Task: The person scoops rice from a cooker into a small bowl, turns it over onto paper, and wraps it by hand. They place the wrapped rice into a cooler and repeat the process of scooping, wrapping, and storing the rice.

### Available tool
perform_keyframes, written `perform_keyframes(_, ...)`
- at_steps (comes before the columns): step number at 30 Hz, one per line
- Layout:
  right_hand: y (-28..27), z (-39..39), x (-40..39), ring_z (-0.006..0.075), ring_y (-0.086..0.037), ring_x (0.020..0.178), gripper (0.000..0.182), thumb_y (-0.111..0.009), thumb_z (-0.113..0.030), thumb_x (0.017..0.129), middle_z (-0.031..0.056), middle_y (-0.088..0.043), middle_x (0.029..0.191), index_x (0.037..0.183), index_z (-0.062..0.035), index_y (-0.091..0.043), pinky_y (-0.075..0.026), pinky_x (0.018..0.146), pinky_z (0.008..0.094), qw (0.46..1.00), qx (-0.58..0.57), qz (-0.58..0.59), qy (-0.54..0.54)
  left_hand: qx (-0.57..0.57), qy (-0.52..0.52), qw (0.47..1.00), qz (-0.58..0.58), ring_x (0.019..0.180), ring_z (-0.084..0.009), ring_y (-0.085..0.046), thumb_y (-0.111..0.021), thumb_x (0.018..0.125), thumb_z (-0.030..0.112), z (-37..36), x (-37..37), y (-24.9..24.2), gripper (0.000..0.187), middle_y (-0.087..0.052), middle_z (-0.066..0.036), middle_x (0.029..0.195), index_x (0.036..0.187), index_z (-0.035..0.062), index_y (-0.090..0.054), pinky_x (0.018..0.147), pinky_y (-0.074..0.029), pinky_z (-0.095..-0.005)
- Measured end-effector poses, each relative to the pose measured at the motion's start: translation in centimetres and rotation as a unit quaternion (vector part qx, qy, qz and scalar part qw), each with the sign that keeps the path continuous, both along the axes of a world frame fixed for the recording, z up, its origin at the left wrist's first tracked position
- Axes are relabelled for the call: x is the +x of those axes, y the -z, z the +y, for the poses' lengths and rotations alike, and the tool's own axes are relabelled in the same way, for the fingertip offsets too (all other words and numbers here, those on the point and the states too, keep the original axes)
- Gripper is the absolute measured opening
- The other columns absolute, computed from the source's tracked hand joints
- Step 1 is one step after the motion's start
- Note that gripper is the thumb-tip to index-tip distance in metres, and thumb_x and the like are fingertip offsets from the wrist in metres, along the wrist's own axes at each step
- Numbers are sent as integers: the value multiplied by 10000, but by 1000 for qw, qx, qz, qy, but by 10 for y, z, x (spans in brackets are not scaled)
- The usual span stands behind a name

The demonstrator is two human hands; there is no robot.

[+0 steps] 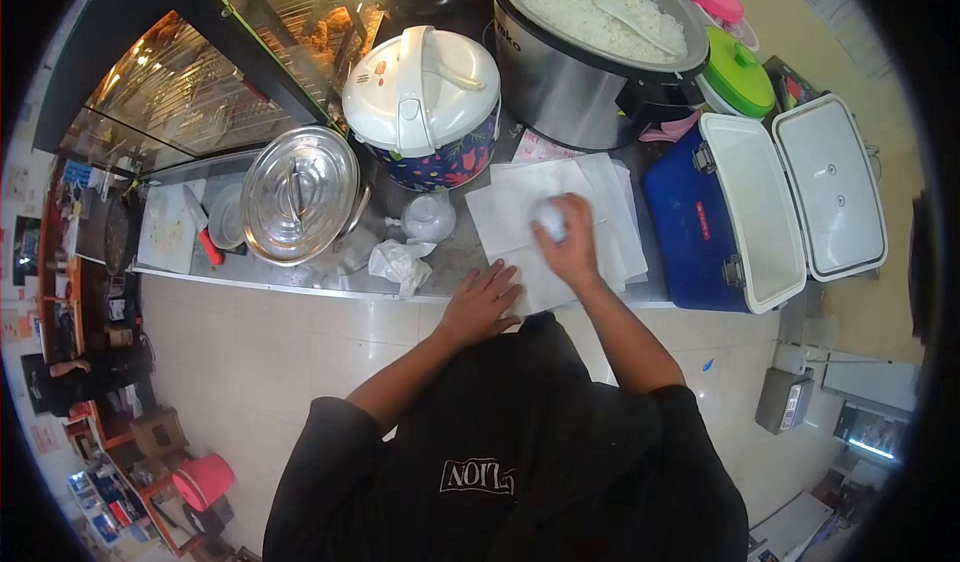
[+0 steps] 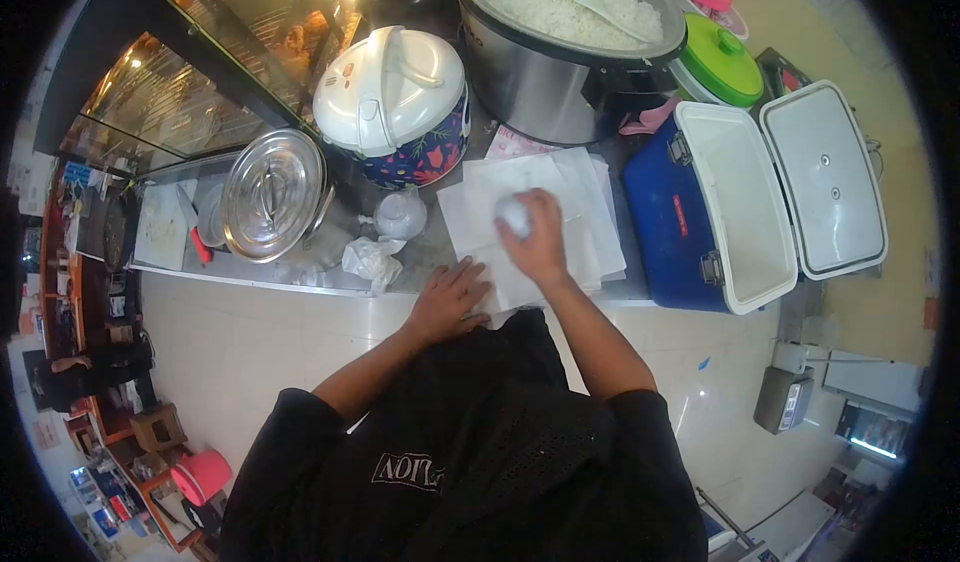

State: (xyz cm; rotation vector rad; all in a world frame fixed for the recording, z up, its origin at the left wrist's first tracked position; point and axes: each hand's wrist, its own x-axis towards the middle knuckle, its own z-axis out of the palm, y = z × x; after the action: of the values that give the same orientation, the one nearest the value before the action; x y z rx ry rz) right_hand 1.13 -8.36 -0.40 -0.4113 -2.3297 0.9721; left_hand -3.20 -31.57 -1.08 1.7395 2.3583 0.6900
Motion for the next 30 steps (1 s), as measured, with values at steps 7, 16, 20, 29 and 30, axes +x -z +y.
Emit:
perform_keyframes(7,-22,-26,-8,437,-520,1202,623,-769,-335,784,201,-499,1361,1360,-192,-579,-453,1033,511,924,108,-367,-22,7,22,999,34,1376,-282,-486,-703,902,306,-2,7,17,330,-563,-96,1409,1197,162,-671,1053,-363,-583)
perform_keyframes(16,-25,-15,6,456,-480,1226,693,-807,-280,757,211,-509,1360,1400,-213,-558,-428,1065,503,960,85,-265,-31,22,-20,998,-59,1339,-254,-519,-720,881,245,2,4,16,168,-614,-47,1340,1041,202,-747,1020,-329,-597)
perform_keyframes(20,-31,-11,16,445,-472,1248,712,-824,-251,757,204,-500,1392,1406,-181,-541,-424,1076,499,972,57,-228,-14,10,-17,996,-84,1335,-254,-520,-719,886,246,3,3,18,170,-608,-48,1345,1044,202,-762,1024,-314,-612)
perform_keyframes(29,-32,-2,25,418,-519,1218,744,-832,-241,784,207,-521,1376,1419,-67,-486,-477,1018,455,982,14,-190,-2,-5,-18,995,-100,1333,-269,-513,-720,893,250,2,3,12,170,-592,-54,1359,1044,199,-777,1028,-308,-625)
perform_keyframes(30,-33,-2,24,417,-525,1213,751,-832,-244,789,214,-522,1373,1421,-50,-476,-481,1012,448,983,14,-183,1,-9,-19,995,-100,1334,-271,-511,-721,892,247,3,3,9,168,-590,-56,1361,1044,201,-778,1029,-309,-626)
